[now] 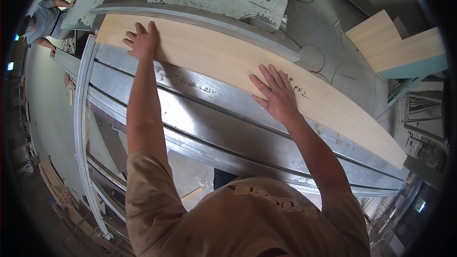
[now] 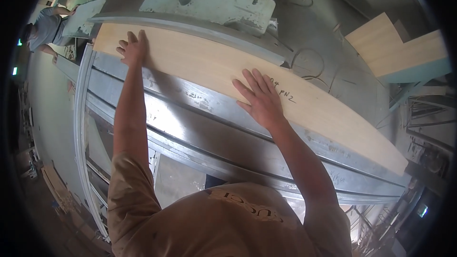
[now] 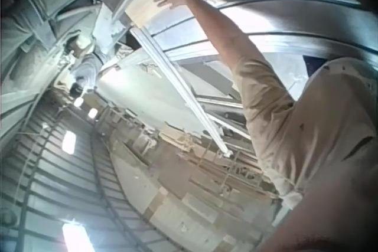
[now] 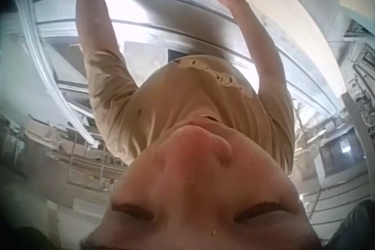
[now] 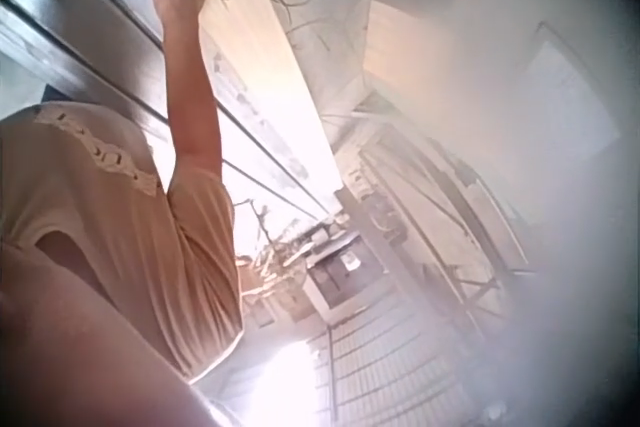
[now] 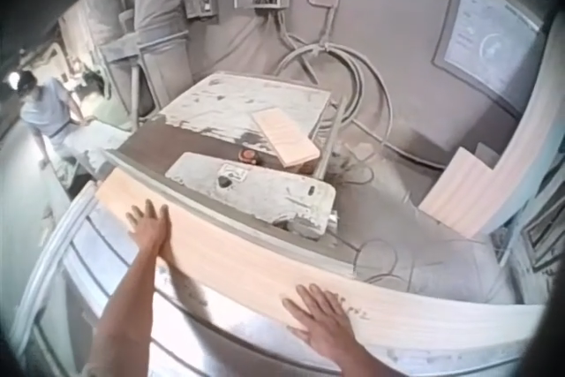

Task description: Cutting long wooden planks using a sliding table saw in a workshop.

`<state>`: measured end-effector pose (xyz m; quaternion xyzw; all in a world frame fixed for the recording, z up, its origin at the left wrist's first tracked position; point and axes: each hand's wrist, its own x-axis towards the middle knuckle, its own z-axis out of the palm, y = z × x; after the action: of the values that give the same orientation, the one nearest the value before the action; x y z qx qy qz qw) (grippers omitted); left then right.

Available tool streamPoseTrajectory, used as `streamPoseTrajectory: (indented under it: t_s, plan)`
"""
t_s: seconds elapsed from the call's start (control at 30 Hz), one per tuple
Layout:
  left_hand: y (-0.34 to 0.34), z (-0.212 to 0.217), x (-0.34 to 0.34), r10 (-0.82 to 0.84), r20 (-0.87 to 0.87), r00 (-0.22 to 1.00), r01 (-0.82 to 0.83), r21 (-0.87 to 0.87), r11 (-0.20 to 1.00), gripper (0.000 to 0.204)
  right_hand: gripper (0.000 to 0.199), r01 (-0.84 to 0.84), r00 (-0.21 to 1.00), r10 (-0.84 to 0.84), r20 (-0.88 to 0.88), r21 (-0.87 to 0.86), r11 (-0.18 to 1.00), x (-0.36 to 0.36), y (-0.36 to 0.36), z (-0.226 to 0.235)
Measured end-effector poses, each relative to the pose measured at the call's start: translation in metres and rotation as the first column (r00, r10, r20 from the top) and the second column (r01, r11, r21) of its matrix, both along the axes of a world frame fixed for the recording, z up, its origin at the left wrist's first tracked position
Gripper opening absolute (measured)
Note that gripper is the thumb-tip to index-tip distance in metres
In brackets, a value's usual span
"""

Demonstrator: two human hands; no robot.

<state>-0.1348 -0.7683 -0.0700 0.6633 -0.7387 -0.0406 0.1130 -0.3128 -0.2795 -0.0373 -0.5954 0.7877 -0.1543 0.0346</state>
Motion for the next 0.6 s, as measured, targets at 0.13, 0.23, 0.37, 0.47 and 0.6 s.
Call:
streamPoseTrajectory:
  t_s: [0.13, 0.23, 0.37, 0.47, 0.6]
  plan:
    - [0.080, 0.000, -0.025, -0.061, -0.054, 0.997, 0.060, -0.016, 0.998, 0.082, 0.076, -0.002, 1.000, 0.002, 0.002, -0.004, 1.000, 0.000, 0.003, -0.005]
    - [0.155, 0.005, -0.049, -0.124, -0.109, 0.986, 0.126, 0.009, 0.992, 0.084, 0.075, -0.005, 1.000, 0.004, -0.015, -0.009, 1.000, -0.001, 0.006, -0.007]
    - [0.263, 0.012, -0.093, -0.132, -0.151, 0.980, 0.139, 0.036, 0.990, 0.082, 0.074, -0.012, 0.999, 0.013, -0.040, 0.010, 1.000, -0.003, 0.006, -0.009]
    - [0.288, 0.012, -0.099, -0.134, -0.159, 0.978, 0.140, 0.025, 0.990, 0.083, 0.073, -0.049, 0.998, 0.049, -0.033, 0.003, 0.999, -0.001, 0.003, -0.011]
    - [0.290, 0.012, -0.107, -0.147, -0.168, 0.975, 0.143, -0.035, 0.989, 0.078, 0.071, -0.025, 1.000, 0.025, -0.016, 0.020, 0.999, -0.004, 0.002, -0.010]
